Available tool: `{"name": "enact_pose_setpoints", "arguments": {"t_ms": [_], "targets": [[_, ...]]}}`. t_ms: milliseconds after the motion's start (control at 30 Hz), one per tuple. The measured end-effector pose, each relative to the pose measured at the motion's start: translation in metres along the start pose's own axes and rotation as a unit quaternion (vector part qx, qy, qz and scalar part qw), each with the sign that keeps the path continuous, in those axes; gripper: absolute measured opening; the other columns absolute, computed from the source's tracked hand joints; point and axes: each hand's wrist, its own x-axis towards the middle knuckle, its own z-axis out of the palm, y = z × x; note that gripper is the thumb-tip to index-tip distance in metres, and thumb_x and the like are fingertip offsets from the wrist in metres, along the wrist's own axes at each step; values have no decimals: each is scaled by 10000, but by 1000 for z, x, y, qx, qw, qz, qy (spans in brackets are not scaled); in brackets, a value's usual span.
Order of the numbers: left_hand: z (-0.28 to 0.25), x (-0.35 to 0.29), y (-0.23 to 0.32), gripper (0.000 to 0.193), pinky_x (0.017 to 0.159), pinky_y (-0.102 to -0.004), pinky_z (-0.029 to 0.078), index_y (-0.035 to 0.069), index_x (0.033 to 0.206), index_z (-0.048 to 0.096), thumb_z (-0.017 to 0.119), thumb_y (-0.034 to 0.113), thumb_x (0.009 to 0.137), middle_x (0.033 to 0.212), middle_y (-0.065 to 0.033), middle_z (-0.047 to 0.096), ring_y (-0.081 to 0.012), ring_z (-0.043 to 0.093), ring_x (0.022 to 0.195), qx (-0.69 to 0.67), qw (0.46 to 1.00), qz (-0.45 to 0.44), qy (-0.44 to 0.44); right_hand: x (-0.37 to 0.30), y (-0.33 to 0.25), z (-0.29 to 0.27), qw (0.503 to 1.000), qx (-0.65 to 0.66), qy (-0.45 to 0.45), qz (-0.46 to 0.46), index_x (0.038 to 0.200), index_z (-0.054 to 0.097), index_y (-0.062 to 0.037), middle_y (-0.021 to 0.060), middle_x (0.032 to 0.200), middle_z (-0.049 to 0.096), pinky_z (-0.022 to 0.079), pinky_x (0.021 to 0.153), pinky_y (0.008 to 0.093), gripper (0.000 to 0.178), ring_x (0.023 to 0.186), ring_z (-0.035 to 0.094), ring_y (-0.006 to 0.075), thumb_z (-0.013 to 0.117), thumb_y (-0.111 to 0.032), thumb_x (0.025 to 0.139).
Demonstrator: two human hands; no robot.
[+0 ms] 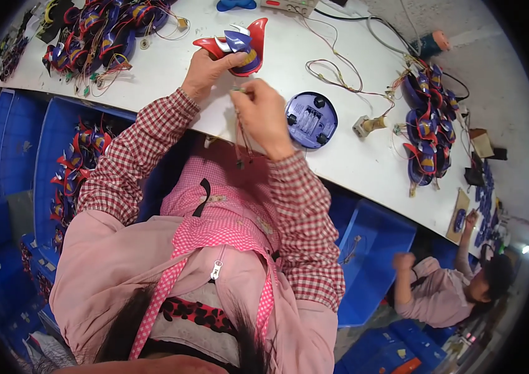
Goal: Assembling small electronic toy components by connecting wires and attaching plastic housing parts on a factory workbench.
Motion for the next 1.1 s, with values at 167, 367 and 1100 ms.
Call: {"name": "enact_pose_setpoints", "arguments": {"t_ms": [167, 367, 1100], "targets": [[37, -29, 14, 305, 767, -242, 487, -13, 968, 641, 739, 170, 743, 897, -56, 668, -113, 620, 813, -128, 992, 8, 1, -19, -1, -60, 981, 170, 57, 73, 836, 606, 35, 42, 689, 604, 408, 519, 187, 204, 612, 535, 49, 676, -154, 804], [72, -48, 3, 260, 763, -259, 495, -3, 964, 632, 726, 89, 740, 905, -64, 666, -123, 622, 810, -190, 977, -45, -90, -8, 53, -101, 984, -65, 157, -54, 855, 591, 35, 90, 724, 603, 436, 615, 283, 226, 658, 556, 169, 694, -145, 763], [21, -154, 61, 299, 762, -289, 517, -11, 949, 636, 736, 74, 681, 920, -75, 657, -136, 621, 812, -305, 952, 9, 34, -36, -53, -8, 977, 196, 83, -28, 1064, 533, 22, 74, 993, 559, 438, 826, 301, 208, 888, 538, 166, 553, -91, 890]]}}
